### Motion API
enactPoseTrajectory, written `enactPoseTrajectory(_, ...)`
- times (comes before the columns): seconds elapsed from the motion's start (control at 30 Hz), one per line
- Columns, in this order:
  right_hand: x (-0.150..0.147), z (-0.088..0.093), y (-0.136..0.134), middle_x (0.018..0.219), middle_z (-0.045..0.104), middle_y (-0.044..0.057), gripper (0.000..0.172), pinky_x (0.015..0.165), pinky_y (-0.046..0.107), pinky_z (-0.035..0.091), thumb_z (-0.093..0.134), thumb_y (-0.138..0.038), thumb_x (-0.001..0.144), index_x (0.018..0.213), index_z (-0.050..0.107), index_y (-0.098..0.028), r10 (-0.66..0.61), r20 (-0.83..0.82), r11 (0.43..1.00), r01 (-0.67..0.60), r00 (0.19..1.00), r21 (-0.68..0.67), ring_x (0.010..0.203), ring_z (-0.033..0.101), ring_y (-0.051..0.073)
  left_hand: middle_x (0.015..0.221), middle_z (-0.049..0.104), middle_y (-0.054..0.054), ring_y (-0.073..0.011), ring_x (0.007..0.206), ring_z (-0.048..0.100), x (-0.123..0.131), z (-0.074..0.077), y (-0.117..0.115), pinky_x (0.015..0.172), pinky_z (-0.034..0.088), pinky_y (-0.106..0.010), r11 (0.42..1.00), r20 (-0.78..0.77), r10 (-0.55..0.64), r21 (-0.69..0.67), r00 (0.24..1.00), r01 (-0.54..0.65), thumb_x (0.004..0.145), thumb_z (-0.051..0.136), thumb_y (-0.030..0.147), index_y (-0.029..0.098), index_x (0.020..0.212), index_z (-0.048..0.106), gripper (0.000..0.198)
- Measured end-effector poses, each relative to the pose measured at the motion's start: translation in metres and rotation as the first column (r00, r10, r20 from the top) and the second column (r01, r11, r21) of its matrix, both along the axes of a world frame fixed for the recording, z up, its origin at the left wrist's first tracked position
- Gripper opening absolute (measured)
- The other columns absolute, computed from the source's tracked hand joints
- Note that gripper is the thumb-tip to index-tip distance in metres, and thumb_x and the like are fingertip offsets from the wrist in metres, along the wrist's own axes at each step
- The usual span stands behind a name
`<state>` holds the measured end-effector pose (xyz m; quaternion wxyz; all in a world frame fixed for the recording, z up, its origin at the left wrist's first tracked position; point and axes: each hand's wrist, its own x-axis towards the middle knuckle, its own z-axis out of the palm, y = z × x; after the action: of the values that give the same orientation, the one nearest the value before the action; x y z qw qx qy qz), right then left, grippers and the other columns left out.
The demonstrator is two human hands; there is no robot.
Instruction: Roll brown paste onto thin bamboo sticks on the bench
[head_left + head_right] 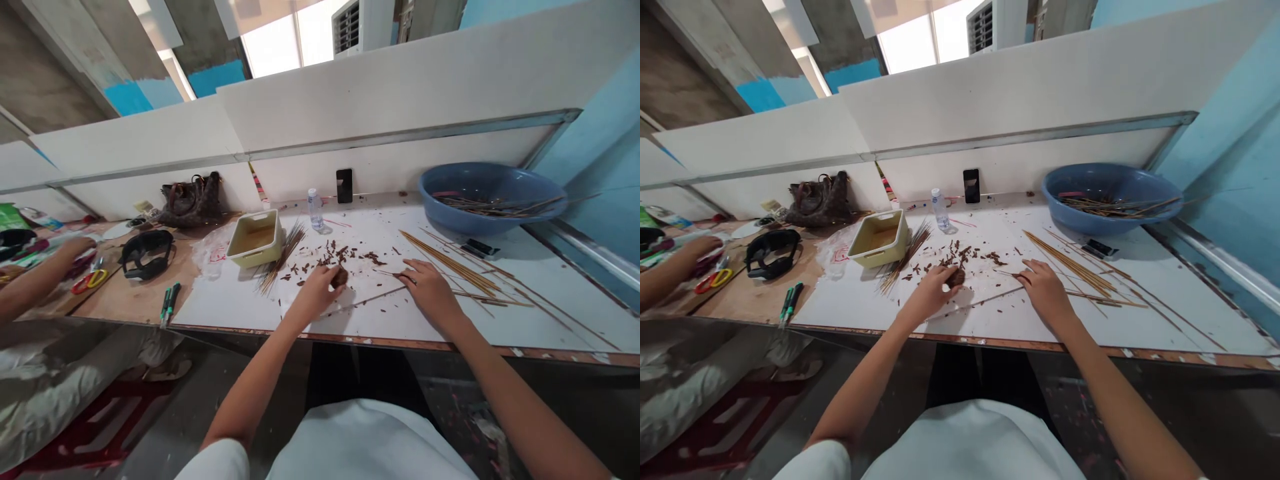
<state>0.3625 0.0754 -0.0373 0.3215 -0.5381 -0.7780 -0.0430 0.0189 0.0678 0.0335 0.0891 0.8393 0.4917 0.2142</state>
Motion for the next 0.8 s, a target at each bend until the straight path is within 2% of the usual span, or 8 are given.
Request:
enactPoseTrajectory(0.07, 0.000, -0.005, 0.003, 0.123, 0.084, 0.016, 0.030, 0.106, 0.052, 0.059, 0.058, -0.029, 0.110, 0.106, 0.086, -0.019, -0.042, -0.031, 0.996, 0.039, 0.999, -0.083, 0.118, 0.075, 0.036, 0.112, 0.072, -0.011, -0.0275, 0.108, 0.069, 0.030, -0.008, -0.008, 0.094, 0.056, -0.036, 0.991, -0.023, -0.126, -0.051, 0.992, 0.124, 0.104, 0.077, 0.039, 0.021, 0.130, 0.071, 0.032)
enactPoseTrajectory(0.13, -0.001, -0.004, 0.003, 0.120, 0.085, 0.014, 0.028, 0.102, 0.049, 0.060, 0.060, -0.029, 0.108, 0.110, 0.086, -0.021, -0.091, -0.050, 0.983, 0.081, 0.995, -0.165, 0.113, 0.079, 0.034, 0.107, 0.071, -0.011, -0.0292, 0.111, 0.068, 0.056, -0.017, -0.014, 0.093, 0.056, -0.036, 0.981, -0.114, -0.191, -0.061, 0.975, 0.185, 0.105, 0.075, 0.039, 0.019, 0.124, 0.072, 0.027)
enactPoseTrajectory(0.23, -0.001, 0.001, 0.004, 0.123, 0.086, 0.013, 0.025, 0.100, 0.046, 0.060, 0.064, -0.030, 0.107, 0.112, 0.087, -0.022, -0.119, -0.045, 0.963, 0.105, 0.992, -0.250, 0.111, 0.081, 0.034, 0.111, 0.072, -0.014, -0.0318, 0.118, 0.066, 0.075, -0.024, -0.011, 0.095, 0.056, -0.038, 0.988, -0.186, -0.156, -0.042, 0.970, 0.150, 0.106, 0.075, 0.038, 0.017, 0.125, 0.071, 0.029)
enactPoseTrajectory(0.43, -0.002, 0.008, 0.005, 0.114, 0.087, 0.012, 0.022, 0.093, 0.042, 0.060, 0.067, -0.028, 0.106, 0.108, 0.088, -0.023, -0.149, 0.009, 0.944, 0.145, 0.989, -0.297, 0.104, 0.082, 0.034, 0.111, 0.074, -0.015, -0.0326, 0.120, 0.066, 0.076, -0.014, 0.028, 0.097, 0.056, -0.038, 0.999, -0.233, -0.020, -0.051, 0.972, 0.009, 0.105, 0.076, 0.034, 0.014, 0.120, 0.073, 0.026)
enactPoseTrajectory(0.6, -0.002, 0.012, 0.001, 0.116, 0.087, 0.012, 0.023, 0.092, 0.042, 0.059, 0.065, -0.030, 0.107, 0.114, 0.087, -0.023, -0.140, -0.005, 0.936, 0.130, 0.990, -0.326, 0.104, 0.082, 0.033, 0.108, 0.076, -0.014, -0.0308, 0.116, 0.068, 0.055, -0.015, 0.040, 0.094, 0.054, -0.035, 0.995, -0.237, 0.082, -0.033, 0.968, -0.093, 0.102, 0.078, 0.031, 0.014, 0.115, 0.077, 0.021)
enactPoseTrajectory(0.7, -0.002, 0.014, -0.001, 0.118, 0.087, 0.012, 0.024, 0.091, 0.041, 0.059, 0.065, -0.030, 0.108, 0.114, 0.086, -0.023, -0.135, -0.009, 0.935, 0.124, 0.991, -0.332, 0.104, 0.081, 0.033, 0.100, 0.076, -0.013, -0.0303, 0.105, 0.071, 0.019, -0.008, 0.046, 0.090, 0.054, -0.035, 0.987, -0.245, 0.147, -0.029, 0.958, -0.159, 0.099, 0.081, 0.031, 0.016, 0.106, 0.080, 0.017)
enactPoseTrajectory(0.8, -0.003, 0.013, -0.002, 0.115, 0.087, 0.012, 0.024, 0.088, 0.040, 0.057, 0.064, -0.031, 0.108, 0.112, 0.086, -0.022, -0.139, 0.005, 0.938, 0.133, 0.990, -0.321, 0.101, 0.081, 0.033, 0.104, 0.075, -0.015, -0.0315, 0.106, 0.070, -0.028, 0.008, 0.053, 0.094, 0.055, -0.038, 0.975, -0.220, 0.219, 0.023, 0.951, -0.219, 0.102, 0.077, 0.036, 0.015, 0.120, 0.080, 0.028)
